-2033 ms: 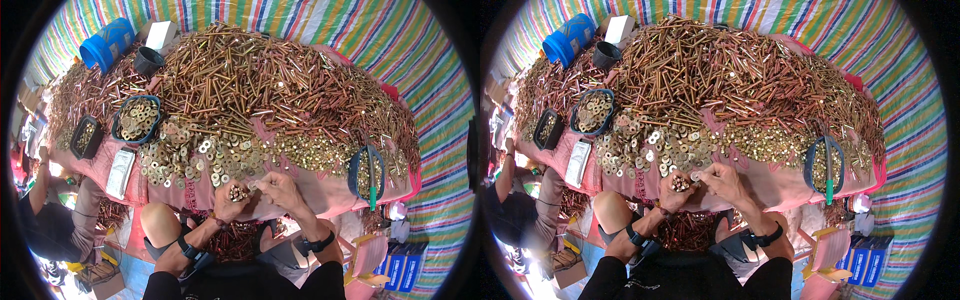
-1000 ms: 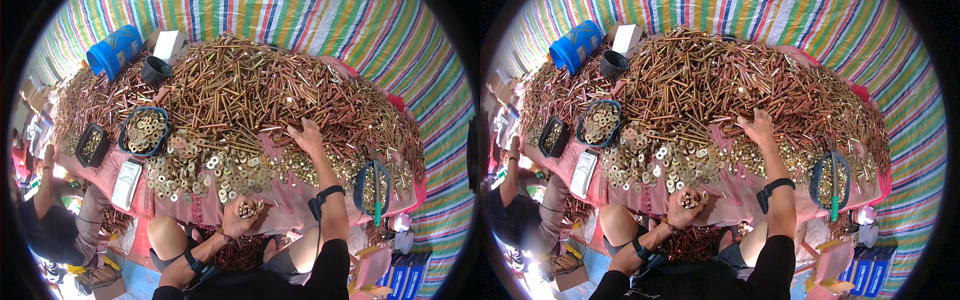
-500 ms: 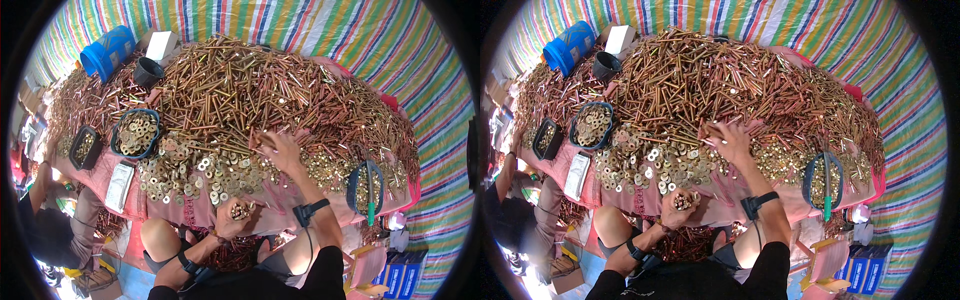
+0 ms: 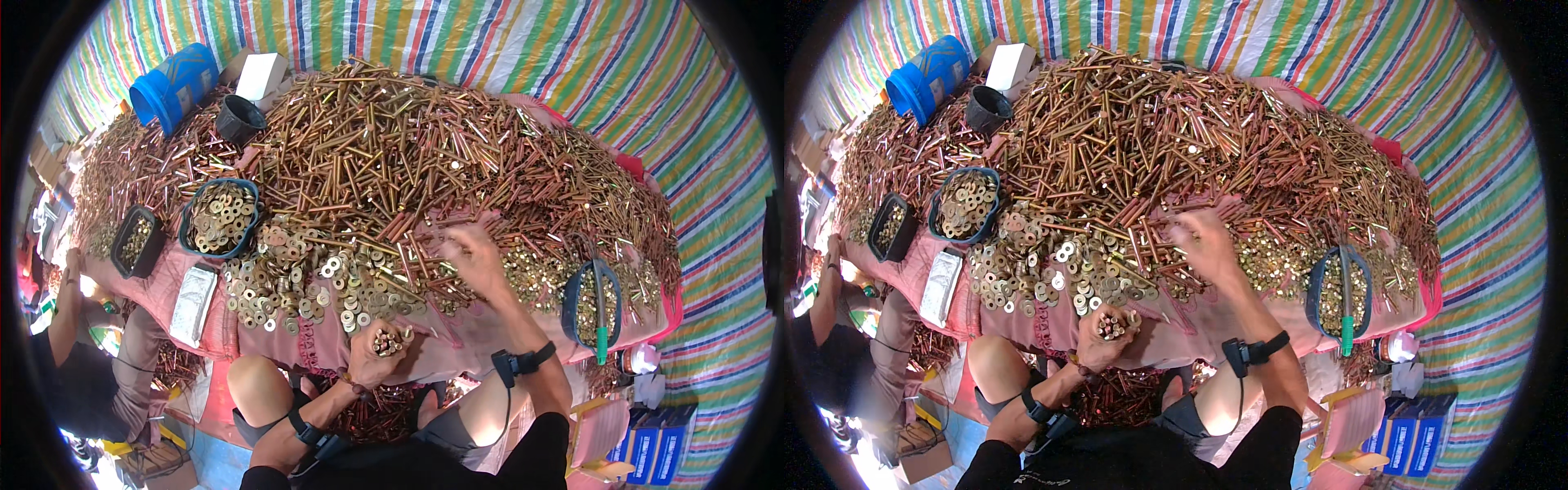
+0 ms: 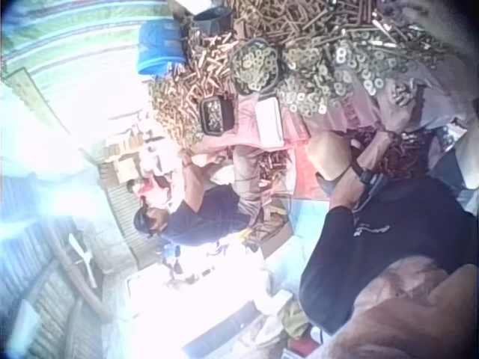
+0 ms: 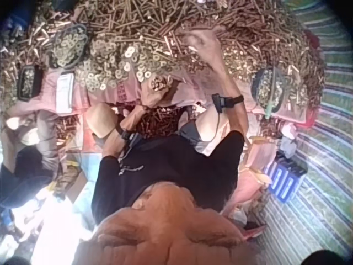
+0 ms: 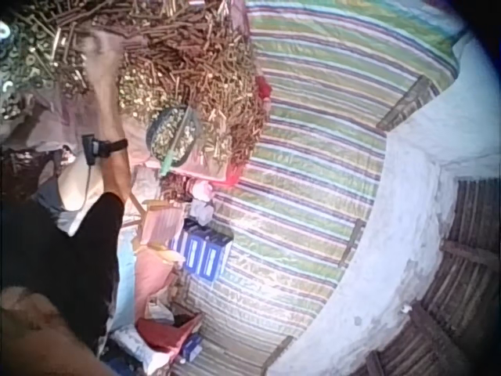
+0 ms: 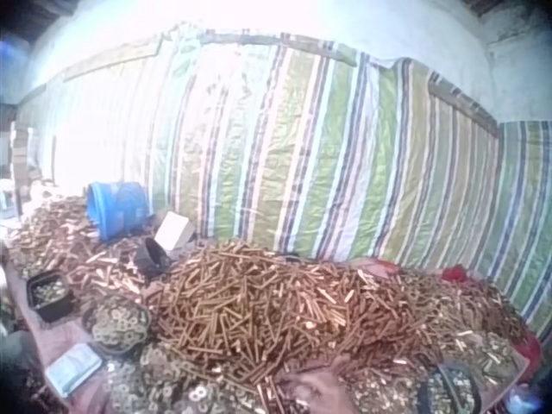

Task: The person picks up metal rods and slides several flat metal washers onto them by hand. They pick up individual washers from a large pile on the table and add them to the rods before holding the assembled units.

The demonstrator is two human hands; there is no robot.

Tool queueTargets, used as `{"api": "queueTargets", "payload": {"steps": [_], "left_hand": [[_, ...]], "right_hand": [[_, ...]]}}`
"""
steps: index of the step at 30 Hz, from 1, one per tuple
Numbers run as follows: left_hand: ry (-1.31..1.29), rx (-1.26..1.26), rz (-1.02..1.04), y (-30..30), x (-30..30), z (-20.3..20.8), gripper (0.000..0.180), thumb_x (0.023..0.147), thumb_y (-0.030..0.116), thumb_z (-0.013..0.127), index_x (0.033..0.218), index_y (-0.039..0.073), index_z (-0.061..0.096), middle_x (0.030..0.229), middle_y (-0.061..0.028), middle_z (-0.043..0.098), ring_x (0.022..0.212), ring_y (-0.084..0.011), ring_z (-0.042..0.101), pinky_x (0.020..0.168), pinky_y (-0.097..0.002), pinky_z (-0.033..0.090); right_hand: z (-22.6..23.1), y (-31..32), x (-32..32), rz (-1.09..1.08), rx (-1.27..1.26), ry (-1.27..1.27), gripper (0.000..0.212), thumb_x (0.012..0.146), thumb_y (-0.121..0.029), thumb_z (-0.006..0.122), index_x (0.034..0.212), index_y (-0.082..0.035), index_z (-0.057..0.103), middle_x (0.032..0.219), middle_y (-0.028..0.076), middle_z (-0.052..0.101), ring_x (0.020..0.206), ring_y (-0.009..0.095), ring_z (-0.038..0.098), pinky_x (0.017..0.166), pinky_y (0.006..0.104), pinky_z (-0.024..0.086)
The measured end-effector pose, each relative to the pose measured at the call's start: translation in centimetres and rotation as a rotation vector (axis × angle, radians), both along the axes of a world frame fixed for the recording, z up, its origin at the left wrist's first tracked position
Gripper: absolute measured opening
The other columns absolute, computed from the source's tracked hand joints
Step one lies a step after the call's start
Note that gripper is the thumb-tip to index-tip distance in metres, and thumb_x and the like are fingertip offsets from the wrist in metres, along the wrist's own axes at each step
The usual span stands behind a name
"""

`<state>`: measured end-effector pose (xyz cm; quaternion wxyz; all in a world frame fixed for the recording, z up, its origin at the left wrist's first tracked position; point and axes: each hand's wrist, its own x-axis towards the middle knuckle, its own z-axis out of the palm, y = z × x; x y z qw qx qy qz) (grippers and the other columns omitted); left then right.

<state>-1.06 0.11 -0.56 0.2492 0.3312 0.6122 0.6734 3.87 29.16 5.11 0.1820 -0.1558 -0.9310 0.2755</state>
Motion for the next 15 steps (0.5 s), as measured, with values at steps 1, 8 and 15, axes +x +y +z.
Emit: {"api": "queueTargets", "payload": {"steps": [1,8,15], "left_hand": [[0.016,0.007,0.011,-0.3,-0.1,0.1,0.024,0.080,-0.006,0.076,0.089,0.003,0.056,0.093,-0.0077,0.069,0.083,-0.0128,0.065,0.072,-0.0281,0.053],[0.129,-0.096,0.053,0.1,0.1,0.7,0.031,0.070,0.001,0.079,0.093,0.004,0.059,0.094,-0.0109,0.073,0.084,-0.0190,0.069,0.075,-0.0325,0.054],[0.082,-0.030,0.031,0.4,0.0,0.8,0.026,0.079,-0.006,0.076,0.090,0.004,0.054,0.092,-0.0101,0.070,0.081,-0.0151,0.068,0.071,-0.0300,0.055]], "right_hand": [[0.6,0.7,0.2,-0.205,0.076,-0.028,0.045,0.091,-0.034,0.071,0.129,-0.012,0.064,0.126,0.021,0.058,0.122,0.039,0.051,0.103,0.0485,0.044],[-2.1,8.2,2.2,-0.625,0.212,-0.325,0.061,0.087,-0.059,0.065,0.133,-0.019,0.063,0.139,0.019,0.046,0.131,0.041,0.042,0.107,0.0515,0.038],[-2.6,4.5,-0.8,-0.451,0.292,-0.414,0.061,0.086,-0.068,0.061,0.124,-0.020,0.066,0.128,0.021,0.050,0.126,0.040,0.043,0.101,0.0580,0.036]]}}
